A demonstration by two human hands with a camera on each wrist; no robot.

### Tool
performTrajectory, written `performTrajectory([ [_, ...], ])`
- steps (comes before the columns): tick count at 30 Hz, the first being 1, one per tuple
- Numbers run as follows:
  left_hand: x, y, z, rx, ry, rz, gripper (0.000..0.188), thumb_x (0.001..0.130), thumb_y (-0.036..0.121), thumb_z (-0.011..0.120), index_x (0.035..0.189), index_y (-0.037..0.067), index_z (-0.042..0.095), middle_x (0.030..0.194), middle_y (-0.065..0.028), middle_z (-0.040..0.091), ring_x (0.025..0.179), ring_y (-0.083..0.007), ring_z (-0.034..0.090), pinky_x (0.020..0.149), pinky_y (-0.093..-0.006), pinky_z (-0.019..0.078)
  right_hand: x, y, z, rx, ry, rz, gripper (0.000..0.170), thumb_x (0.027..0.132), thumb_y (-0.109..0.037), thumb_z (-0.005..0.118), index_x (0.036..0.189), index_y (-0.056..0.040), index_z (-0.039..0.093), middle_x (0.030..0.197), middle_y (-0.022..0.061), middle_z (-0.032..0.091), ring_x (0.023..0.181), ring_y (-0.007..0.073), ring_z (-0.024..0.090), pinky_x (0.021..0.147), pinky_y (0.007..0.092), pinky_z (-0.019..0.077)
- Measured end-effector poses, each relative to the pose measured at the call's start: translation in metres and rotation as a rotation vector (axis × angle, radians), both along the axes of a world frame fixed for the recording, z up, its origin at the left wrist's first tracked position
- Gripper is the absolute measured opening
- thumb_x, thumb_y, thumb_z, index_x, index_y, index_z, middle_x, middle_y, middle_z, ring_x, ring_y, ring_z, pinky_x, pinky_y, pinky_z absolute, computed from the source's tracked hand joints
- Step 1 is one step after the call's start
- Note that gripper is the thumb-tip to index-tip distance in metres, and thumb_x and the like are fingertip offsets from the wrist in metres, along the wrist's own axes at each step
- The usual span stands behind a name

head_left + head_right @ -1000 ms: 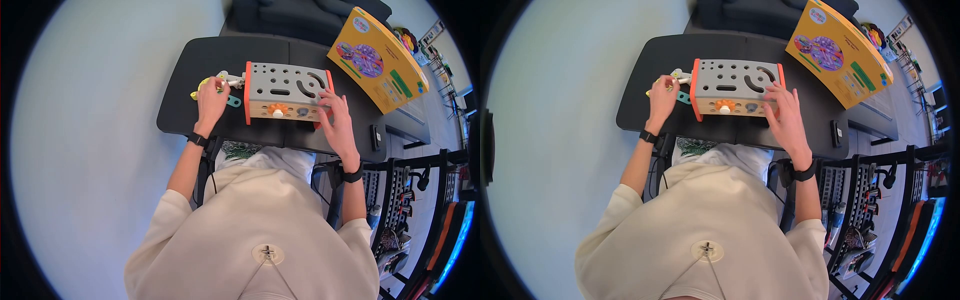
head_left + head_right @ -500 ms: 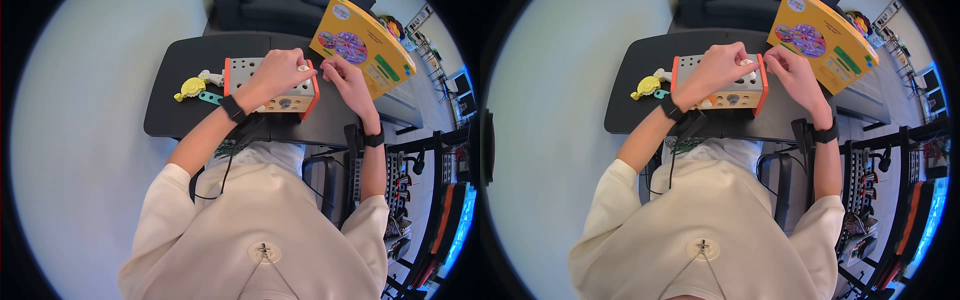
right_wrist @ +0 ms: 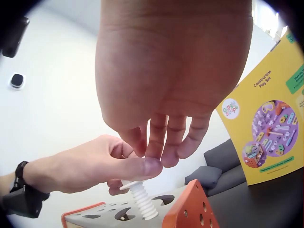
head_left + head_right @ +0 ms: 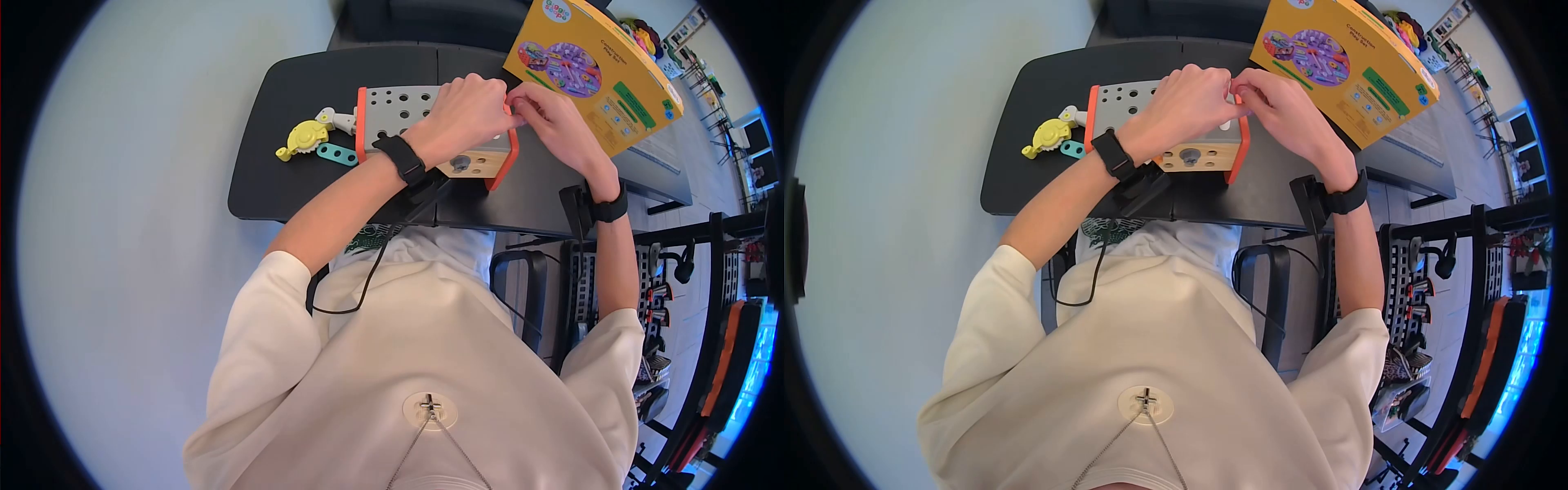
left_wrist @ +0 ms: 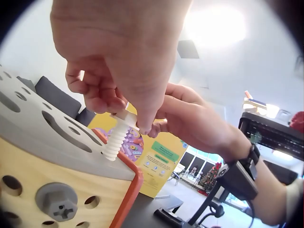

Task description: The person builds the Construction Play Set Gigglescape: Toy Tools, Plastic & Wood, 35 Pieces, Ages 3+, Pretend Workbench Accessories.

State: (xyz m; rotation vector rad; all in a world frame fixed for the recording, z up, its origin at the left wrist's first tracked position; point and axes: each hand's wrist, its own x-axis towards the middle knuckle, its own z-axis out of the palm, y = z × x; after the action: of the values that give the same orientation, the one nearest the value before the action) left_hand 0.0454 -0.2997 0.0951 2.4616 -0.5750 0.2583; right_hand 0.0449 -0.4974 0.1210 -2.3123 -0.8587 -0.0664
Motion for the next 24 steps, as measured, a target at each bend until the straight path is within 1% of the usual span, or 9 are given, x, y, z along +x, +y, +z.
performTrajectory([
  [2, 0.002, -0.002, -0.004, 0.014, -0.100, 0.018, 0.036, 0.084, 0.035, 0.080, 0.085, 0.000, 0.076, 0.076, -0.0231, 0.074, 0.072, -0.0408, 0.075, 0.068, -0.0467, 0.0604, -0.001, 0.000, 0.001, -0.022, 0.010, 0.009, 0.020, 0.107, -0.014, 0.056, 0.114, 0.0014, 0.066, 0.098, 0.0132, 0.072, 0.086, 0.0298, 0.067, 0.079, 0.0385, 0.0523],
  [6, 0.001, -0.001, 0.001, 0.078, -0.045, 0.007, 0.032, 0.084, 0.033, 0.075, 0.090, 0.001, 0.076, 0.076, -0.0198, 0.074, 0.075, -0.0404, 0.074, 0.069, -0.0467, 0.0589, 0.000, -0.002, 0.000, -0.018, 0.006, 0.065, 0.021, 0.105, -0.009, 0.056, 0.118, 0.0025, 0.067, 0.103, 0.0148, 0.071, 0.093, 0.0327, 0.069, 0.085, 0.0393, 0.0534],
  [8, 0.001, -0.003, 0.003, 0.155, -0.018, 0.018, 0.034, 0.085, 0.034, 0.076, 0.091, 0.001, 0.076, 0.078, -0.0193, 0.075, 0.078, -0.0397, 0.075, 0.070, -0.0465, 0.0594, -0.002, -0.002, 0.001, -0.056, 0.020, 0.069, 0.020, 0.105, -0.008, 0.056, 0.118, 0.0028, 0.067, 0.105, 0.0149, 0.071, 0.096, 0.0336, 0.069, 0.086, 0.0391, 0.0535],
  [12, 0.003, -0.003, 0.001, 0.167, -0.051, 0.031, 0.036, 0.085, 0.036, 0.078, 0.093, 0.002, 0.075, 0.081, -0.0186, 0.076, 0.079, -0.0396, 0.075, 0.072, -0.0476, 0.0593, 0.003, -0.002, -0.003, -0.074, -0.037, 0.115, 0.019, 0.103, -0.005, 0.055, 0.115, 0.0027, 0.069, 0.107, 0.0146, 0.070, 0.097, 0.0343, 0.068, 0.086, 0.0387, 0.0532],
  [15, 0.000, 0.000, 0.005, 0.127, 0.024, 0.035, 0.040, 0.086, 0.040, 0.079, 0.097, 0.003, 0.072, 0.087, -0.0187, 0.077, 0.084, -0.0398, 0.076, 0.075, -0.0475, 0.0592, 0.002, 0.001, 0.001, -0.083, -0.047, 0.104, 0.019, 0.104, -0.005, 0.055, 0.114, 0.0023, 0.070, 0.104, 0.0146, 0.070, 0.094, 0.0337, 0.068, 0.084, 0.0384, 0.0532],
  [16, 0.000, 0.002, 0.005, 0.103, 0.039, 0.009, 0.042, 0.087, 0.042, 0.079, 0.100, 0.003, 0.069, 0.090, -0.0187, 0.077, 0.087, -0.0391, 0.076, 0.077, -0.0474, 0.0590, 0.003, 0.002, 0.004, -0.084, -0.048, 0.105, 0.019, 0.104, -0.005, 0.055, 0.114, 0.0023, 0.070, 0.104, 0.0146, 0.070, 0.094, 0.0337, 0.068, 0.084, 0.0384, 0.0532],
  [18, -0.002, 0.005, 0.006, 0.077, 0.058, -0.015, 0.045, 0.087, 0.044, 0.079, 0.102, 0.004, 0.067, 0.092, -0.0186, 0.076, 0.090, -0.0385, 0.076, 0.079, -0.0474, 0.0589, 0.004, 0.003, 0.008, -0.185, -0.033, 0.097, 0.020, 0.104, -0.007, 0.056, 0.114, 0.0014, 0.071, 0.102, 0.0148, 0.071, 0.093, 0.0329, 0.069, 0.082, 0.0386, 0.0533],
  [22, 0.009, 0.011, 0.006, 0.061, 0.167, -0.104, 0.049, 0.088, 0.047, 0.080, 0.104, 0.004, 0.063, 0.093, -0.0155, 0.074, 0.092, -0.0344, 0.074, 0.081, -0.0451, 0.0565, 0.005, 0.006, 0.007, -0.184, -0.008, 0.101, 0.016, 0.104, -0.007, 0.060, 0.115, 0.0027, 0.066, 0.100, 0.0139, 0.069, 0.088, 0.0289, 0.066, 0.080, 0.0364, 0.0522],
  [24, 0.014, 0.013, 0.004, 0.068, 0.206, -0.147, 0.050, 0.088, 0.048, 0.080, 0.105, 0.004, 0.062, 0.093, -0.0141, 0.073, 0.092, -0.0330, 0.073, 0.081, -0.0445, 0.0557, 0.003, 0.008, 0.006, -0.142, 0.062, 0.047, 0.021, 0.104, -0.011, 0.059, 0.119, -0.0030, 0.072, 0.100, 0.0159, 0.072, 0.089, 0.0316, 0.070, 0.080, 0.0391, 0.0531],
])
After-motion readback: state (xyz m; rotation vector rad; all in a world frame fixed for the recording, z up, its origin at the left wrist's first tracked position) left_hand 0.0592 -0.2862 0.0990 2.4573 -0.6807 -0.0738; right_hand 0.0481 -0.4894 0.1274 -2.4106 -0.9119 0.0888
